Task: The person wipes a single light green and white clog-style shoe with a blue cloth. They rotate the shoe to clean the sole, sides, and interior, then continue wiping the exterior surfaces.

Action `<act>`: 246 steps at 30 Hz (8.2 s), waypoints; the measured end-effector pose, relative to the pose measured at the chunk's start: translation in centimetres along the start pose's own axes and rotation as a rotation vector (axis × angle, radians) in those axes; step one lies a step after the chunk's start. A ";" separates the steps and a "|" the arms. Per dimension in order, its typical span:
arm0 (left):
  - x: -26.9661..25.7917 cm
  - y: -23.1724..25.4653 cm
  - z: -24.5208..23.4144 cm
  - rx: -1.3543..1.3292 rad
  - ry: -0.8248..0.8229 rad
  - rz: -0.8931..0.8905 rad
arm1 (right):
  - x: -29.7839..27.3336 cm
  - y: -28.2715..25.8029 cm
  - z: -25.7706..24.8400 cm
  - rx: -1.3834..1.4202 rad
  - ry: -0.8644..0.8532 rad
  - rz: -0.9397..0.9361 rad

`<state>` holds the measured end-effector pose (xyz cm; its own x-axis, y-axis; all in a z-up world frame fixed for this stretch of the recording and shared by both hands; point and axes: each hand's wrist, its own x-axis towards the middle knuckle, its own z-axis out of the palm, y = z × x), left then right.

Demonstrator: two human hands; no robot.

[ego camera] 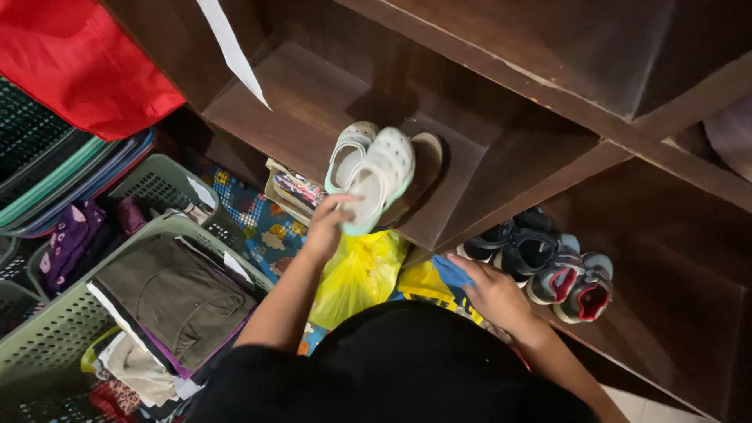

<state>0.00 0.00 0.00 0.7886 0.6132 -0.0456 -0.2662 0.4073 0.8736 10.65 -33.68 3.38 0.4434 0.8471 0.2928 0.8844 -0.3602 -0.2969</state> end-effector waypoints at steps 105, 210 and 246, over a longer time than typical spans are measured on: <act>-24.8 -5.4 32.8 0.586 -1.004 0.672 | -24.2 8.0 -21.7 -0.625 0.975 0.041; -26.3 -7.5 33.4 0.602 -0.908 0.735 | -23.6 4.2 -21.9 -0.520 0.869 -0.106; -22.5 -6.7 33.7 0.487 -1.035 0.587 | -22.2 3.8 -21.4 -0.528 0.769 0.049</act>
<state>2.67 -39.32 11.53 0.7420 -0.2822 0.6081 -0.6621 -0.1664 0.7307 7.31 -62.21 15.14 0.2899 0.4025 0.8683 0.7304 -0.6794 0.0711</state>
